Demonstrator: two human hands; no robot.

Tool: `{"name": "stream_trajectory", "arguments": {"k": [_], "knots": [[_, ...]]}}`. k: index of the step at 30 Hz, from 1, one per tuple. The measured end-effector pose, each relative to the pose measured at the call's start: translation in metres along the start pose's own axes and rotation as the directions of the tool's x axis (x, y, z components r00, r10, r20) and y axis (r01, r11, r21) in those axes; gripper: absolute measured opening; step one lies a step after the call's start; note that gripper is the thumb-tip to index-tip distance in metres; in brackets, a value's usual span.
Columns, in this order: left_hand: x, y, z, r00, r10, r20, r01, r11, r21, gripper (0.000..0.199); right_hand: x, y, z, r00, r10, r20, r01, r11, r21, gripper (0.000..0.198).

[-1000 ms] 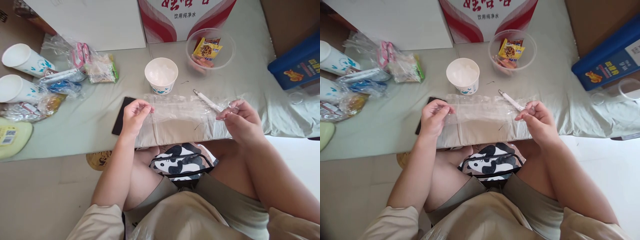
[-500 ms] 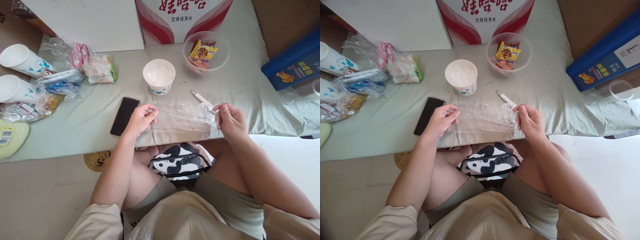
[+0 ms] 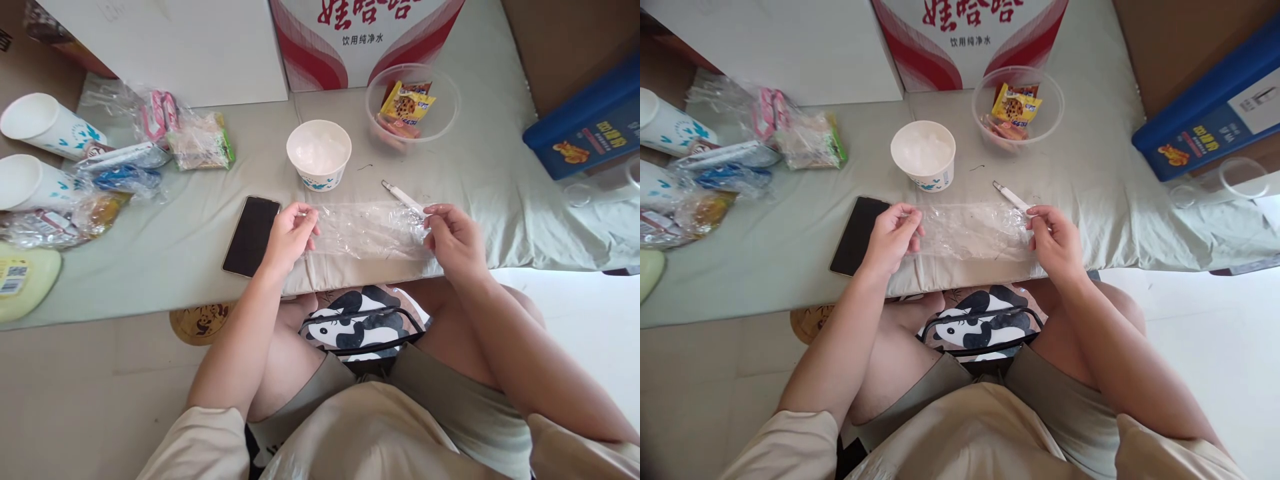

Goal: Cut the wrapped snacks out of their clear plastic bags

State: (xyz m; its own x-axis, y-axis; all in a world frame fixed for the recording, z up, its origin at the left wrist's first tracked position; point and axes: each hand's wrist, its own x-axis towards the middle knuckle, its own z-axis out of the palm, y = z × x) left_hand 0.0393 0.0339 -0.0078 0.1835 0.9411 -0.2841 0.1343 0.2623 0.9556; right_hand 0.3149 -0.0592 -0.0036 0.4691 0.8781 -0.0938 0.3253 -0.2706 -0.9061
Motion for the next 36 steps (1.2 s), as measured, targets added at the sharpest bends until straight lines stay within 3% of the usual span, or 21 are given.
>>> {"name": "stream_trajectory", "arguments": {"k": [4,9,12,15,17,19,23,29,36], "knots": [[0.0,0.001,-0.001,0.997,0.001,-0.077,0.008,0.992,0.124,0.029,0.002,-0.001,-0.002,0.999,0.017,-0.027,-0.022,0.985,-0.173,0.016],[0.001,0.0,-0.004,0.999,-0.012,-0.041,0.017,0.991,0.134,0.022,0.002,0.002,-0.004,1.0,-0.009,-0.012,0.005,0.952,-0.306,0.013],[0.005,-0.006,-0.005,0.989,0.141,-0.046,-0.123,0.956,0.267,0.021,0.001,0.003,-0.005,0.997,-0.081,0.017,0.082,0.931,-0.354,0.011],[0.009,-0.013,-0.004,0.935,0.34,-0.099,-0.26,0.848,0.462,0.013,-0.001,0.003,-0.008,0.996,-0.078,0.053,0.093,0.9,-0.425,0.013],[0.011,-0.016,-0.001,0.914,0.389,-0.113,-0.271,0.796,0.541,0.009,-0.002,0.004,-0.009,0.995,-0.077,0.069,0.1,0.884,-0.457,0.014],[0.012,-0.016,0.003,0.916,0.392,-0.087,-0.279,0.777,0.564,0.007,-0.003,0.006,-0.009,0.985,-0.156,0.08,0.175,0.876,-0.45,0.014],[0.013,-0.013,0.007,0.933,0.36,-0.004,-0.314,0.818,0.481,0.008,-0.004,0.011,-0.009,0.947,-0.313,0.077,0.314,0.838,-0.446,0.015],[0.012,-0.008,0.005,0.936,0.341,-0.086,-0.325,0.932,0.16,0.018,-0.005,0.007,-0.007,0.936,-0.299,0.188,0.353,0.788,-0.504,0.016],[0.007,0.003,-0.001,0.967,0.206,-0.151,-0.222,0.97,-0.097,0.024,-0.003,0.006,-0.006,0.956,-0.274,0.107,0.295,0.89,-0.348,0.015]]}}
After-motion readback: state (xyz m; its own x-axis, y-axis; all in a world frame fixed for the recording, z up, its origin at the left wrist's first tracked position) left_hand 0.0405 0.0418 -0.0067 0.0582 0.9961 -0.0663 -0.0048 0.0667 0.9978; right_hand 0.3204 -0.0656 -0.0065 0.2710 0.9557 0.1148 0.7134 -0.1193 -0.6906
